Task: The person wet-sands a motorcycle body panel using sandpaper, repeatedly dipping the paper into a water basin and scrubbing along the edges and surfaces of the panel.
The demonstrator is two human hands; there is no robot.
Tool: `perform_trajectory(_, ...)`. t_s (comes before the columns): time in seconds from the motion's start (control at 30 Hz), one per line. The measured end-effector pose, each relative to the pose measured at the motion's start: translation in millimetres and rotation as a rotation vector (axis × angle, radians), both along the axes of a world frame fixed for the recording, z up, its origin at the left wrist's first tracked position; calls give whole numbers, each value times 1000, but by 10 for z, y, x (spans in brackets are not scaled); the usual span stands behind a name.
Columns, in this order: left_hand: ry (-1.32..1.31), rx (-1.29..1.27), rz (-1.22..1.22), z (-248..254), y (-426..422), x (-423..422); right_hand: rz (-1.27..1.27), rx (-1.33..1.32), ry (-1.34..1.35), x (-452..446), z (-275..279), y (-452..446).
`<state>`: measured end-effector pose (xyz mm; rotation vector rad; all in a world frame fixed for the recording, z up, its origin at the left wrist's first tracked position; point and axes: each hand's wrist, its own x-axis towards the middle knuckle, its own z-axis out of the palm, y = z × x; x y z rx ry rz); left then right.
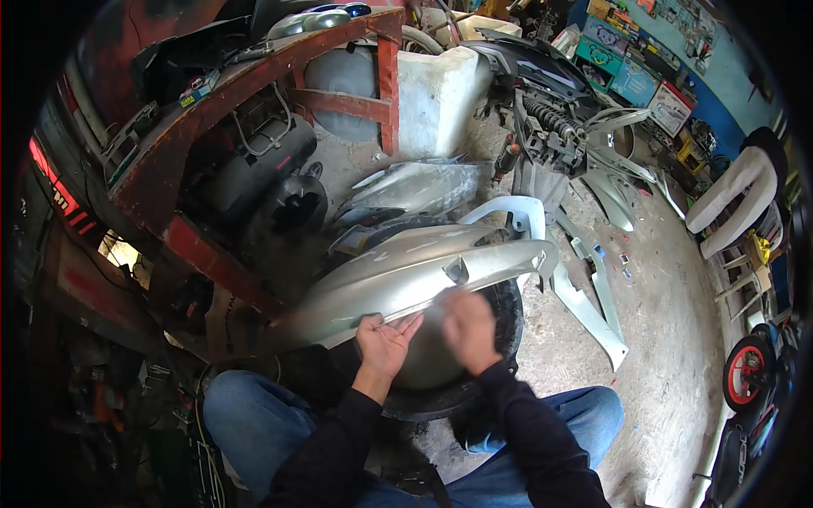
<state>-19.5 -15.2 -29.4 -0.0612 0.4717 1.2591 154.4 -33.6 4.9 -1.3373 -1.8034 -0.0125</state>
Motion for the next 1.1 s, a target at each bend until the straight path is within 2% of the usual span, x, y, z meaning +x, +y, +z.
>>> perform_trajectory(0.07, 5, -21, 10, 11, -18, -23, -213, -27, 97, 506, -62, 192)
perform_trajectory(0.2, 4, -14, -14, -12, 12, -22, -109, 16, 84, 221, -136, 108)
perform_trajectory(0.3, -9, -29, -26, -90, 8, -15, -9, 66, -46, 170, -198, 82)
perform_trajectory(0.37, -12, -39, -10, -64, 2, -33, -219, 2, 69, 420, 62, 148)
perform_trajectory(0.43, 11, -26, -29, -17, 9, -1, -160, 16, 3, 316, -102, 93)
perform_trajectory(0.47, 11, -26, -28, -28, 14, -9, -62, 29, -22, 132, -201, 37)
perform_trajectory(0.5, 14, -19, -31, -29, 48, -41, 91, 22, -62, -51, -27, -31)
perform_trajectory(0.57, 21, -16, -39, -47, 52, -78, 46, 27, 6, 137, -28, 17)
perform_trajectory(0.63, 19, 0, -24, -27, 26, -39, -181, -48, 88, 474, 31, 149)
perform_trajectory(0.7, 21, -17, -29, 8, 40, -28, -210, -36, 34, 444, -80, 140)
perform_trajectory(0.77, 25, -37, -37, 1, 51, -35, -5, 11, -51, 70, 56, 14)
perform_trajectory(0.8, 14, -23, -42, -26, 74, -55, -10, 14, -52, 150, 64, 43)
perform_trajectory(0.9, 14, -13, -33, -34, 44, -58, -215, -105, 119, 563, 24, 177)
perform_trajectory(0.93, 24, -13, -33, -29, 22, -47, -280, -101, 48, 598, -15, 195)
perform_trajectory(0.97, 22, -10, -35, -28, 43, -46, -282, -98, 47, 503, -112, 165)
perform_trajectory(1.03, 57, -25, -43, -44, 53, -53, 3, 42, -32, 65, -44, 13)
perform_trajectory(1.1, 49, -23, -42, -59, 61, -74, -64, 11, -9, 272, -38, 73)
